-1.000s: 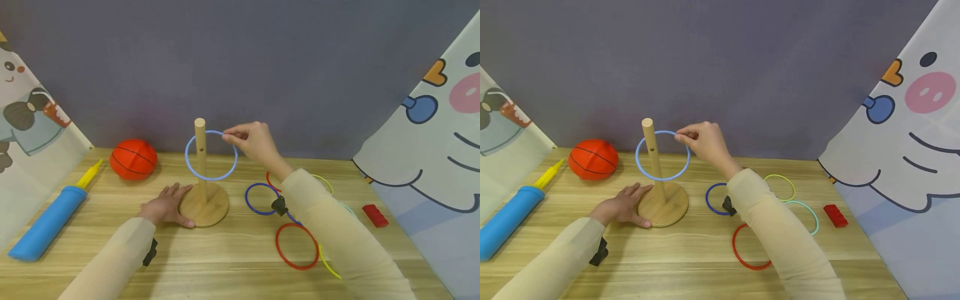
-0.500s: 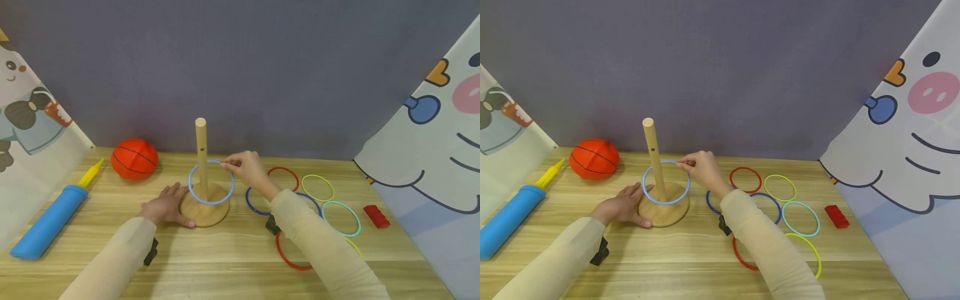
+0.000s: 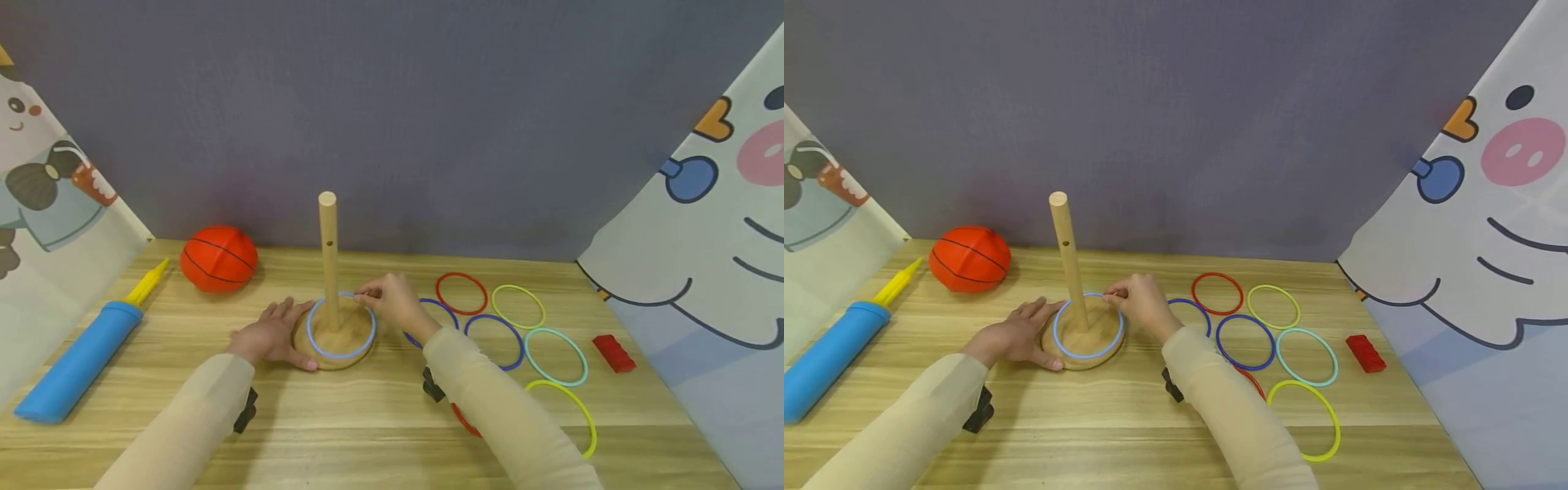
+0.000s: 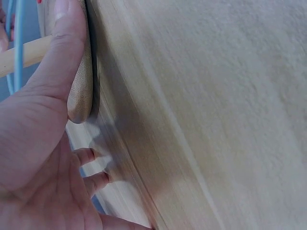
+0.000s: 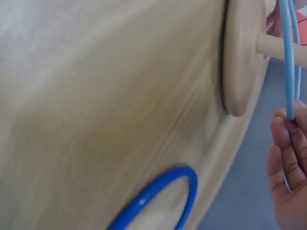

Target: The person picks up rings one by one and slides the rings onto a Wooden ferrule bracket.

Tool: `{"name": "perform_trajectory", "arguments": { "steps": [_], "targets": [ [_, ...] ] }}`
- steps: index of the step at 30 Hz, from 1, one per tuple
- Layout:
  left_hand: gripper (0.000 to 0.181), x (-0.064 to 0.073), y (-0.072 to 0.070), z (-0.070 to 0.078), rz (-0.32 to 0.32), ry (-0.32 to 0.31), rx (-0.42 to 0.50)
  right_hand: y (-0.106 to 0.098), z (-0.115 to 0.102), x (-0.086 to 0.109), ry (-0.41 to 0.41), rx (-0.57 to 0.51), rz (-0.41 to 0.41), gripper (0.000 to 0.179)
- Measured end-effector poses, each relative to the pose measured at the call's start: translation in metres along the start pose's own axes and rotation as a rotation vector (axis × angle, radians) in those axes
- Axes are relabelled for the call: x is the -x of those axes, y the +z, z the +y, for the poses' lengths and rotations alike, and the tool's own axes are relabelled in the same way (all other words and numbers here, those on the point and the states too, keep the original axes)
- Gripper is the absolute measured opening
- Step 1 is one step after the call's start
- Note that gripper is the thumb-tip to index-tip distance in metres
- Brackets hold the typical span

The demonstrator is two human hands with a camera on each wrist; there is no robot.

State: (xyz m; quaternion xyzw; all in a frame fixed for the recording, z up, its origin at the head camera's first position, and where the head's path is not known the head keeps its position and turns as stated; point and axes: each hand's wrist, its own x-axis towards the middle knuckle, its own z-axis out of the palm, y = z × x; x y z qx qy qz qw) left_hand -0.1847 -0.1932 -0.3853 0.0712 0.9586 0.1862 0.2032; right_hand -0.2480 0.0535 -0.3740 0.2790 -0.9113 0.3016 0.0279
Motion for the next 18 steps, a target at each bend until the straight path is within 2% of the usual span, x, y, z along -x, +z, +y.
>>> {"name": "perform_trajectory", "arguments": {
  "steps": [9, 18],
  "targets": [
    [0.135, -0.010, 0.008, -0.010, 0.019, 0.006, 0.005, 0.014, 0.008, -0.002, -0.026, 0.039, -0.030, 0.011],
    [0.132, -0.003, 0.002, -0.003, 0.002, 0.002, -0.007, 0.021, 0.005, -0.005, 0.007, 0.087, -0.043, 0.014]
  ]
}}
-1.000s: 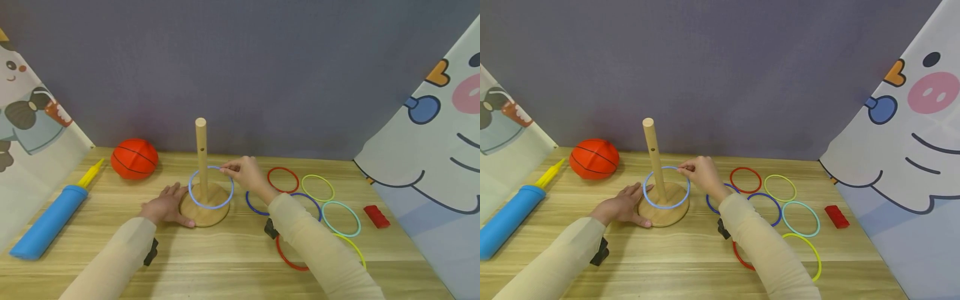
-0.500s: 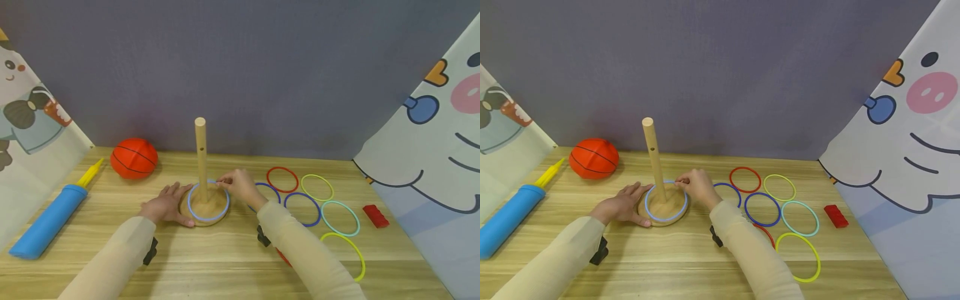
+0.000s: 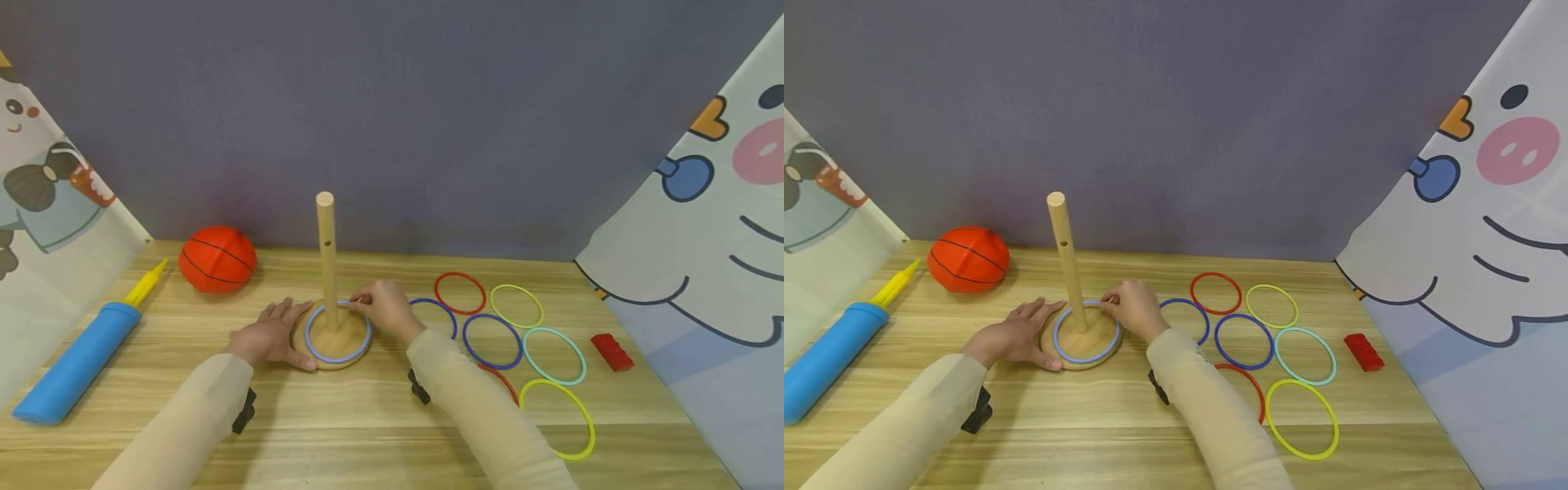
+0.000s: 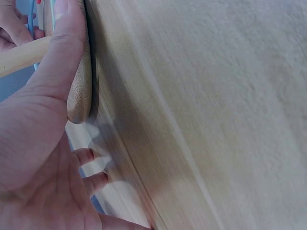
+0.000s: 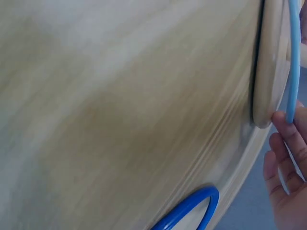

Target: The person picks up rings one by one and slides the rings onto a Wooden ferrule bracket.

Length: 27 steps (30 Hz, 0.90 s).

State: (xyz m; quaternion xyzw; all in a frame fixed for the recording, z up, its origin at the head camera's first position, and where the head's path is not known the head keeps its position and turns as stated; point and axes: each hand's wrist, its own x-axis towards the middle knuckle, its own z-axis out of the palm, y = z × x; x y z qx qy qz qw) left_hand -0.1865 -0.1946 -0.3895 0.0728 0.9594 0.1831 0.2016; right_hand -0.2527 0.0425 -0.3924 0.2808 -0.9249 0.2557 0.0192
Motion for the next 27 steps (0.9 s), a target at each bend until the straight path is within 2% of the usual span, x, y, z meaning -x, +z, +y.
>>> {"name": "perform_trajectory", "arguments": {
  "steps": [12, 15, 22, 25, 27],
  "targets": [
    [0.122, 0.014, -0.007, 0.014, 0.006, -0.010, -0.016, 0.006, -0.008, -0.002, 0.026, 0.092, 0.020, 0.015],
    [0.121, 0.014, -0.008, 0.015, 0.006, -0.010, -0.010, 0.003, -0.005, -0.001, 0.046, 0.043, 0.008, 0.017],
    [0.123, 0.013, -0.007, 0.013, 0.008, -0.006, -0.004, -0.020, 0.001, 0.008, 0.123, -0.189, 0.007, 0.023],
    [0.123, 0.013, -0.008, 0.014, 0.008, -0.002, -0.001, -0.032, 0.006, 0.014, 0.141, -0.232, 0.022, 0.024],
    [0.124, 0.012, -0.007, 0.012, 0.007, 0.001, 0.001, -0.041, 0.009, 0.018, 0.120, -0.242, 0.039, 0.023]
  ]
}}
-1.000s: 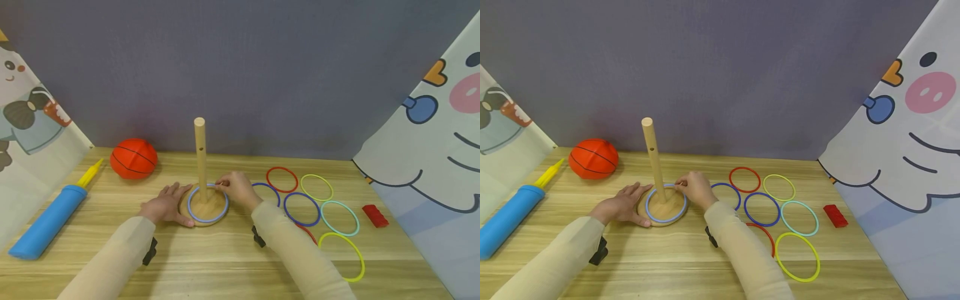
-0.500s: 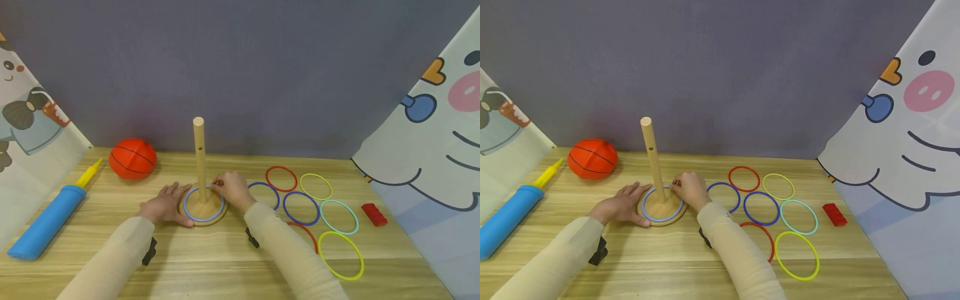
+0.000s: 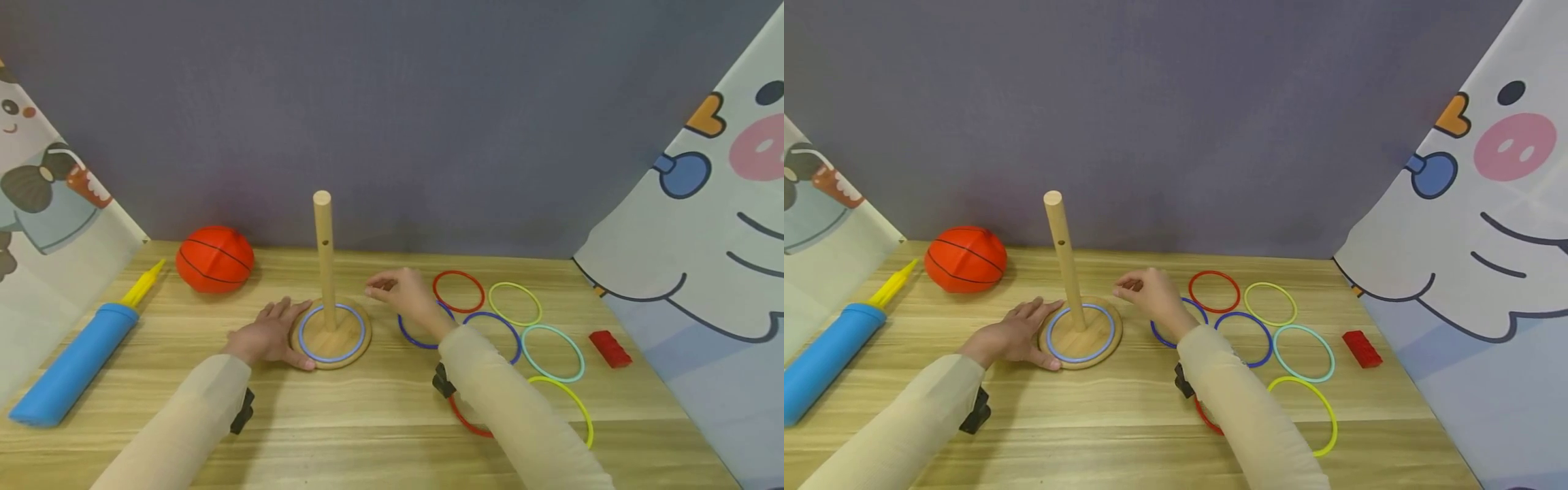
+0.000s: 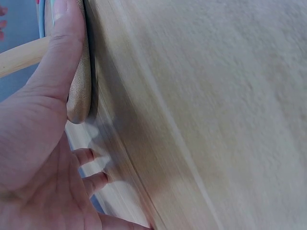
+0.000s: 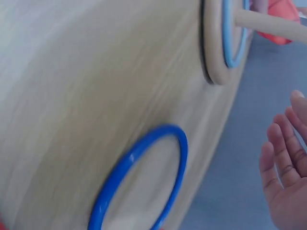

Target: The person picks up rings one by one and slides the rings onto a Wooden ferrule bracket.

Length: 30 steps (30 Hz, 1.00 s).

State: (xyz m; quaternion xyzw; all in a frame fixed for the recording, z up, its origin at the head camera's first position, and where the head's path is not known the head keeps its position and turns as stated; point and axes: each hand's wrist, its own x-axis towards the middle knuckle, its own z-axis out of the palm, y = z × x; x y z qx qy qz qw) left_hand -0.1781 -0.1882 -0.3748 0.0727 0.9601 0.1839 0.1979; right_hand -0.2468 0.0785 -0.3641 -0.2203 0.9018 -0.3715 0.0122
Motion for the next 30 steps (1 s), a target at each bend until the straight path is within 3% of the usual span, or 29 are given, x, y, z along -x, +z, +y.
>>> {"name": "perform_trajectory", "arguments": {
  "steps": [6, 13, 19, 30],
  "targets": [
    [0.129, -0.009, 0.007, -0.012, -0.004, -0.001, 0.007, -0.024, 0.006, 0.013, -0.100, -0.013, 0.034, 0.020],
    [0.126, -0.002, 0.002, -0.004, -0.003, 0.008, 0.015, -0.044, 0.009, 0.033, -0.061, -0.058, 0.024, 0.025],
    [0.121, 0.002, -0.001, 0.003, -0.001, 0.010, 0.007, -0.060, 0.013, 0.053, -0.106, -0.053, 0.040, 0.023],
    [0.126, -0.005, 0.004, -0.007, 0.002, 0.031, 0.014, -0.083, 0.040, 0.097, -0.042, -0.023, 0.051, 0.024]
  ]
}}
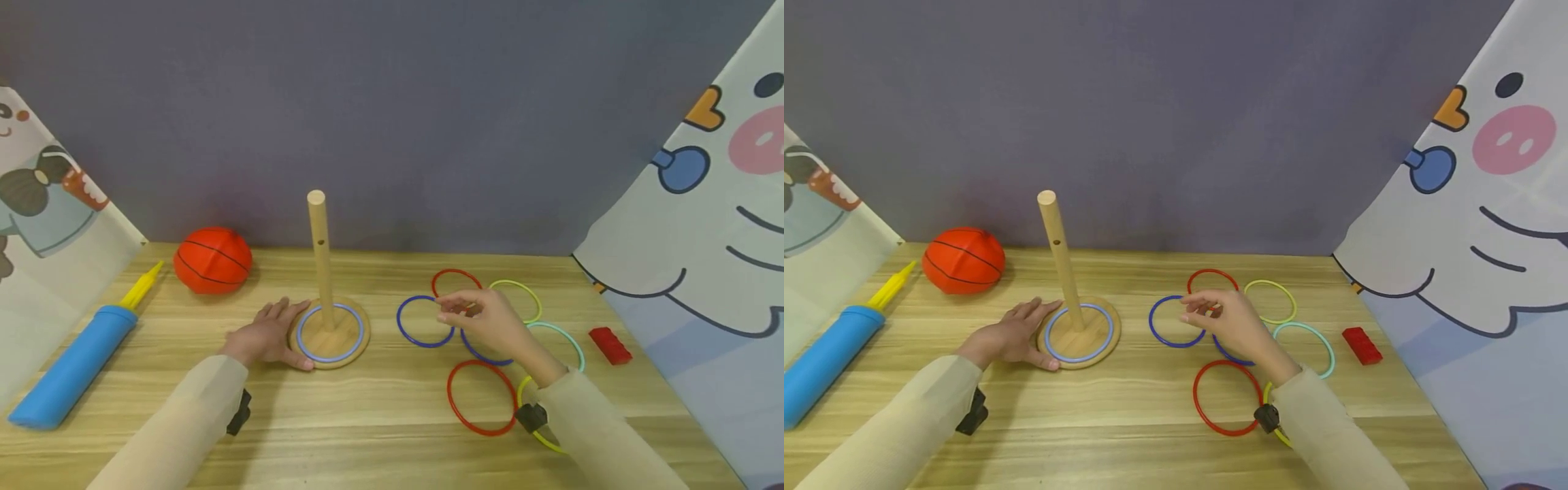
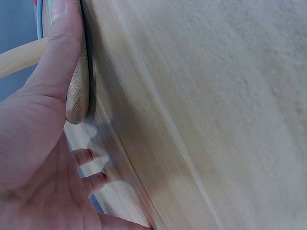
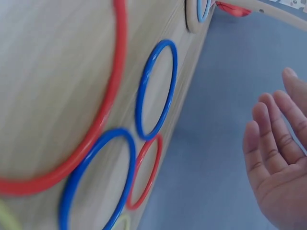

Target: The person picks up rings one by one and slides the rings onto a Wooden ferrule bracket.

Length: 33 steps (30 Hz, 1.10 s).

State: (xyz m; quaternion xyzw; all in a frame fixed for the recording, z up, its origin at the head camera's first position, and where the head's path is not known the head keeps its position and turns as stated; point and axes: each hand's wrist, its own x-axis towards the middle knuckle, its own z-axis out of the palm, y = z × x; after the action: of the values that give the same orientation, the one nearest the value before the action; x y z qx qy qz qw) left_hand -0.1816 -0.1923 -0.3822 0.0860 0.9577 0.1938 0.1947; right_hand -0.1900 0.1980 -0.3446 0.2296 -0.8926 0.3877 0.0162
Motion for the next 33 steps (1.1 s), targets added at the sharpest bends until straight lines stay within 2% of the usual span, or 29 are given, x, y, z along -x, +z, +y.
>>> {"name": "perform_trajectory", "arguments": {
  "steps": [6, 14, 19, 27, 33],
  "targets": [
    [0.124, 0.002, 0.000, -0.001, 0.021, 0.024, 0.014, -0.009, 0.017, 0.021, -0.015, 0.006, 0.022, 0.022],
    [0.122, 0.006, -0.002, 0.004, 0.024, 0.035, 0.010, -0.017, 0.037, 0.051, 0.038, 0.010, -0.002, 0.026],
    [0.121, 0.004, -0.001, 0.005, 0.024, 0.049, 0.003, -0.019, 0.051, 0.066, 0.038, 0.039, 0.009, 0.026],
    [0.121, 0.005, -0.002, 0.007, 0.016, 0.025, -0.008, -0.019, 0.062, 0.083, 0.091, 0.095, -0.018, 0.022],
    [0.119, 0.006, -0.002, 0.007, 0.023, 0.033, -0.010, -0.017, 0.072, 0.088, 0.112, 0.145, -0.050, 0.016]
  ]
}}
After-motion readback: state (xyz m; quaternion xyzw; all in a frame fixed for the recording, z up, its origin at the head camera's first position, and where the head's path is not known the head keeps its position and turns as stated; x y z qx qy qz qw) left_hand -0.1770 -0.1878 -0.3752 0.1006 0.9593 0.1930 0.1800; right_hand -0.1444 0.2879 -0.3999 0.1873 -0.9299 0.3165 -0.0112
